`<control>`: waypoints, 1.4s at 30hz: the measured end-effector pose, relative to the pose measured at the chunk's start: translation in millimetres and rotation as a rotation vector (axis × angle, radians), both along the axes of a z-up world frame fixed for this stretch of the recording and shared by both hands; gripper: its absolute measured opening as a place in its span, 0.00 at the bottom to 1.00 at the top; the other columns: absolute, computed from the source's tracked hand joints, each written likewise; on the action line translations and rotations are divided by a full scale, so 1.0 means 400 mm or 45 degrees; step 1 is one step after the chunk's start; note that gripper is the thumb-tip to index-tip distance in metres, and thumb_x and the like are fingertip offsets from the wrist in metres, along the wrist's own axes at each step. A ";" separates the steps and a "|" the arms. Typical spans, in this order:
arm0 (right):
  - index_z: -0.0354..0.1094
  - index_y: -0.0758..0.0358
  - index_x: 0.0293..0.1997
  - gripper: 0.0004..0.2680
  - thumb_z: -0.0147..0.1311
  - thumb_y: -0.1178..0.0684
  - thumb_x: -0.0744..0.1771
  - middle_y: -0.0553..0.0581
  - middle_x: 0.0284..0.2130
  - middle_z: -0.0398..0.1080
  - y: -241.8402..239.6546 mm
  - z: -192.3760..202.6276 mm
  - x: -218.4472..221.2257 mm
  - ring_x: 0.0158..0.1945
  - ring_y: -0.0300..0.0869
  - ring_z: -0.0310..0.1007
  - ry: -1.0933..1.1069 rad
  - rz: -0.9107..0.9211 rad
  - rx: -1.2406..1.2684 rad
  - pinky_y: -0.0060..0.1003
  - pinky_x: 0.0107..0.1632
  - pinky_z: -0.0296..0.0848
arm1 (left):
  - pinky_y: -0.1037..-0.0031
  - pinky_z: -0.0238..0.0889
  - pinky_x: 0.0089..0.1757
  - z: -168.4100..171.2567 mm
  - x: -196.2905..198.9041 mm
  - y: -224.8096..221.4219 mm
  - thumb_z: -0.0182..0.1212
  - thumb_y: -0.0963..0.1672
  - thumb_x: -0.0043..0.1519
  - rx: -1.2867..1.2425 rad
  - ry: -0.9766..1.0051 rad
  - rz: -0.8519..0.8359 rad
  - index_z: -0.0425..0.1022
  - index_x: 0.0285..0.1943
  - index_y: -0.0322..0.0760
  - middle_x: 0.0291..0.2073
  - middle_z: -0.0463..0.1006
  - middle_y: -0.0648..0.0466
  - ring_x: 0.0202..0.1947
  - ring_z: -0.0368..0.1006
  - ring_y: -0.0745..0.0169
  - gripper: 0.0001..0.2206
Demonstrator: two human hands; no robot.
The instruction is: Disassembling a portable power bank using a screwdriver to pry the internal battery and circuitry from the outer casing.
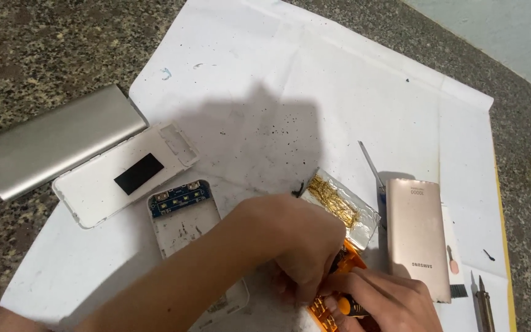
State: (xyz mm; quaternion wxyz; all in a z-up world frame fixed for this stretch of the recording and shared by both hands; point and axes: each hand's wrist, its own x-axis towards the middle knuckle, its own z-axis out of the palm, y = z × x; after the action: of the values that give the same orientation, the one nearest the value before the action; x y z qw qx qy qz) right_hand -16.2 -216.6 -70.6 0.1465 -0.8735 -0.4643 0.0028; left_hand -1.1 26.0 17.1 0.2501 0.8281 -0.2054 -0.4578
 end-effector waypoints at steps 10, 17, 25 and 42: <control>0.73 0.44 0.32 0.04 0.56 0.44 0.64 0.38 0.24 0.78 0.015 0.014 0.005 0.19 0.33 0.74 0.097 -0.003 -0.041 0.34 0.21 0.72 | 0.69 0.66 0.30 0.010 -0.008 -0.005 0.70 0.43 0.47 0.031 -0.003 0.036 0.84 0.41 0.36 0.31 0.82 0.52 0.32 0.76 0.58 0.13; 0.72 0.49 0.36 0.09 0.51 0.40 0.67 0.46 0.25 0.74 0.015 0.039 0.009 0.21 0.42 0.70 0.153 0.059 0.075 0.35 0.25 0.65 | 0.66 0.66 0.28 0.009 -0.011 -0.009 0.69 0.44 0.45 0.064 -0.101 0.013 0.85 0.38 0.40 0.29 0.82 0.53 0.30 0.77 0.57 0.13; 0.76 0.55 0.29 0.03 0.63 0.52 0.62 0.47 0.25 0.74 -0.025 0.098 0.004 0.27 0.35 0.73 0.508 -0.290 0.468 0.27 0.32 0.66 | 0.72 0.63 0.31 -0.002 0.004 -0.003 0.70 0.48 0.50 0.009 -0.064 -0.009 0.87 0.43 0.45 0.33 0.85 0.59 0.34 0.76 0.64 0.13; 0.76 0.44 0.44 0.08 0.59 0.50 0.62 0.47 0.44 0.74 -0.109 0.028 0.058 0.43 0.44 0.78 0.237 -0.062 -0.123 0.40 0.45 0.74 | 0.73 0.65 0.32 -0.012 0.014 -0.005 0.67 0.47 0.52 -0.030 -0.041 0.070 0.88 0.40 0.49 0.33 0.86 0.62 0.35 0.77 0.69 0.10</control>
State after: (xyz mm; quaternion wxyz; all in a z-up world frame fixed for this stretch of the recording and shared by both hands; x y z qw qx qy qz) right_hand 6.9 -260.2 -59.5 0.1468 -0.8865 -0.4266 0.1029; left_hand 4.6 23.8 12.5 0.2691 0.8376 -0.1921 -0.4349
